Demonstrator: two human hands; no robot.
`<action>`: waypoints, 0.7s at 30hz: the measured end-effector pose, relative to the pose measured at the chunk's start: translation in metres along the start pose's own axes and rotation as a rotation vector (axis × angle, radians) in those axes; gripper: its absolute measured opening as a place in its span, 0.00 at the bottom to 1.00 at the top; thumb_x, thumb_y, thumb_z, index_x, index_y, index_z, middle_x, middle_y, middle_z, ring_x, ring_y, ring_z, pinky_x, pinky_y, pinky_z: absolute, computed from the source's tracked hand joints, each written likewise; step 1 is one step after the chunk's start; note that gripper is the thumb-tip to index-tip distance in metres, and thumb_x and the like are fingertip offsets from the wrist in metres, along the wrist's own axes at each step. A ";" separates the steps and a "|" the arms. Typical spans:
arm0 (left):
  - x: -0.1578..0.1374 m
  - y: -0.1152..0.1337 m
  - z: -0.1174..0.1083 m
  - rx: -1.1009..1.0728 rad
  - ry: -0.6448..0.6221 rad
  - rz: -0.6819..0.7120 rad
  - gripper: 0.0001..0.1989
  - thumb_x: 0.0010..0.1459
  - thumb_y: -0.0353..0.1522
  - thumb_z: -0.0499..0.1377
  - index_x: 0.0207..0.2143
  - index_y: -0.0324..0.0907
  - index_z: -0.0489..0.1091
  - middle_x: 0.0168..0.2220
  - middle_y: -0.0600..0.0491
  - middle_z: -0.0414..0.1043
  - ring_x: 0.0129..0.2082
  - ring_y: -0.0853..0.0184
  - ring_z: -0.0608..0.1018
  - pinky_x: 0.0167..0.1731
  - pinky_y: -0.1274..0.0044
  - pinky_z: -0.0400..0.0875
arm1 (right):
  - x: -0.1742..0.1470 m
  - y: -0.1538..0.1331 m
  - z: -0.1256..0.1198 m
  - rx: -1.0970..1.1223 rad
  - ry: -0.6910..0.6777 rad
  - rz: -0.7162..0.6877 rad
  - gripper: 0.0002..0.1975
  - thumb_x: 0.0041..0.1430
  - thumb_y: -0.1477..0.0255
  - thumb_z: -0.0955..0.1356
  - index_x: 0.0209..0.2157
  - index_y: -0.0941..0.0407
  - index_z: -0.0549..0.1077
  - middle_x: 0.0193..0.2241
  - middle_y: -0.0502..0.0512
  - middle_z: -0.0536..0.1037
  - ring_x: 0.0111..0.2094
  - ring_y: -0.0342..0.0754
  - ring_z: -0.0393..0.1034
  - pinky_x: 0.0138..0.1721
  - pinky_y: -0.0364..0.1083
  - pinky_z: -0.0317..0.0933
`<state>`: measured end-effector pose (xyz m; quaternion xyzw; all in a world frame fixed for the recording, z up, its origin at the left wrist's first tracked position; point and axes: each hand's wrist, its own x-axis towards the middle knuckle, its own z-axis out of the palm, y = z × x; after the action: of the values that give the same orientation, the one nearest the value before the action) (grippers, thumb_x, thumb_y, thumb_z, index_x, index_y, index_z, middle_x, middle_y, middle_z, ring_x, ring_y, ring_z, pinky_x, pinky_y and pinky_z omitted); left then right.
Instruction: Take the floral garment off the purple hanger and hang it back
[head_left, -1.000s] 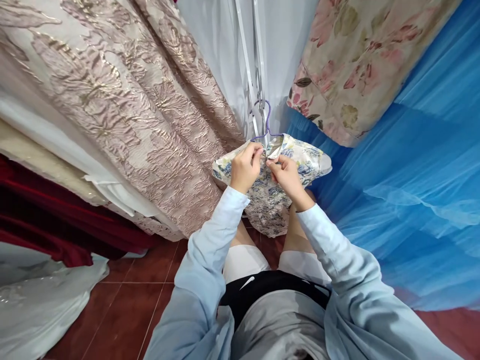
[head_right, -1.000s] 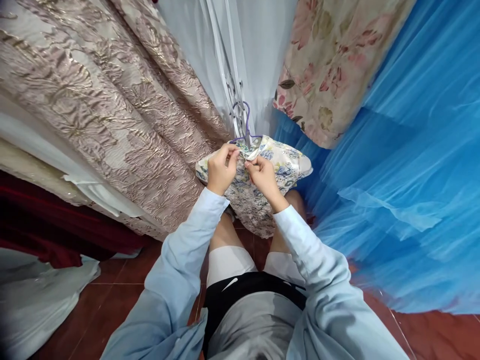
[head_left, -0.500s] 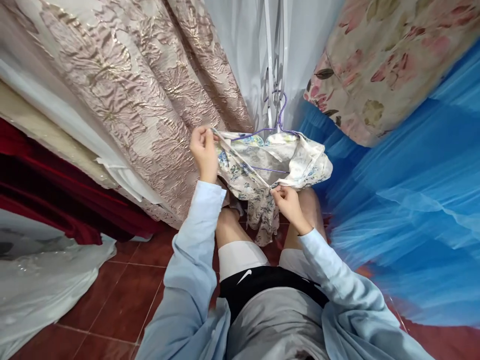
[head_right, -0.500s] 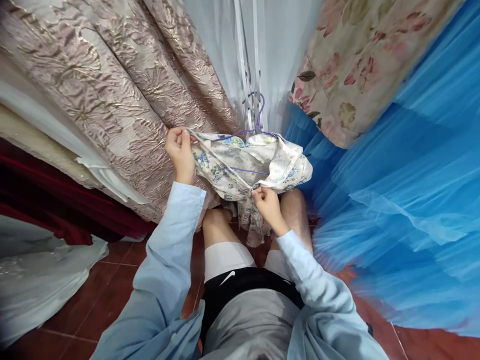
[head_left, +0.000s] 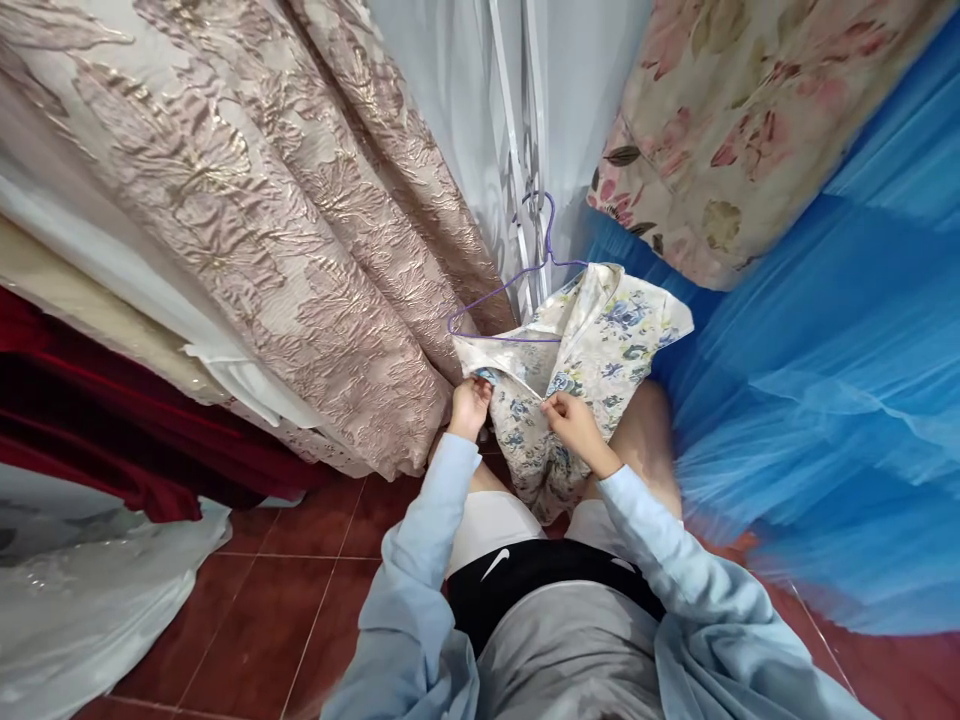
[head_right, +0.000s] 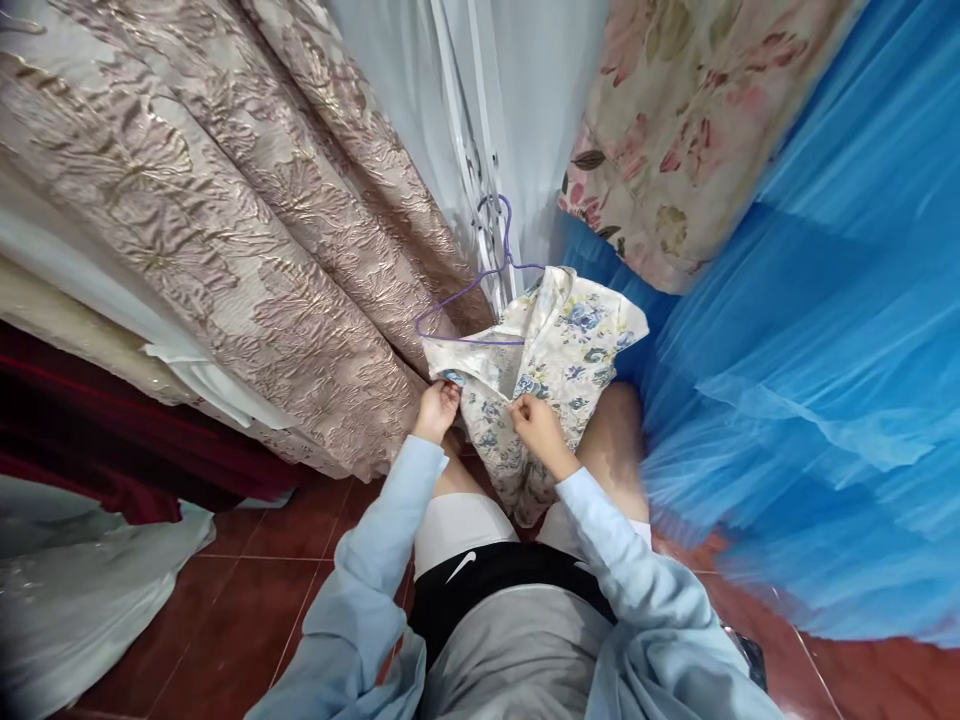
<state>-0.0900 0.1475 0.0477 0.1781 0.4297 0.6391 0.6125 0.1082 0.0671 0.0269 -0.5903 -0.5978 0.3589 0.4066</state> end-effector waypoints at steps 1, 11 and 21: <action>-0.007 -0.009 -0.002 0.033 0.008 -0.026 0.08 0.64 0.22 0.51 0.32 0.38 0.65 0.23 0.55 0.68 0.23 0.72 0.74 0.28 0.81 0.71 | 0.000 0.005 -0.004 -0.026 0.001 0.001 0.09 0.61 0.65 0.65 0.30 0.54 0.72 0.19 0.49 0.75 0.22 0.47 0.68 0.28 0.43 0.57; -0.067 -0.035 0.019 0.550 -0.421 0.396 0.14 0.64 0.43 0.60 0.38 0.41 0.70 0.31 0.53 0.72 0.31 0.68 0.76 0.35 0.77 0.71 | -0.020 0.005 -0.021 -0.133 -0.026 -0.031 0.17 0.48 0.71 0.74 0.42 0.57 0.78 0.41 0.62 0.82 0.42 0.57 0.75 0.45 0.50 0.66; -0.121 -0.020 0.046 0.726 -0.658 0.657 0.20 0.71 0.47 0.50 0.36 0.41 0.68 0.40 0.46 0.71 0.43 0.62 0.74 0.48 0.71 0.70 | -0.047 -0.070 -0.071 -0.079 -0.168 -0.334 0.14 0.67 0.67 0.63 0.29 0.56 0.74 0.27 0.53 0.76 0.29 0.48 0.66 0.32 0.45 0.57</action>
<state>-0.0206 0.0470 0.0947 0.6891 0.3309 0.5184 0.3833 0.1420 0.0130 0.1170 -0.4665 -0.7329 0.3106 0.3858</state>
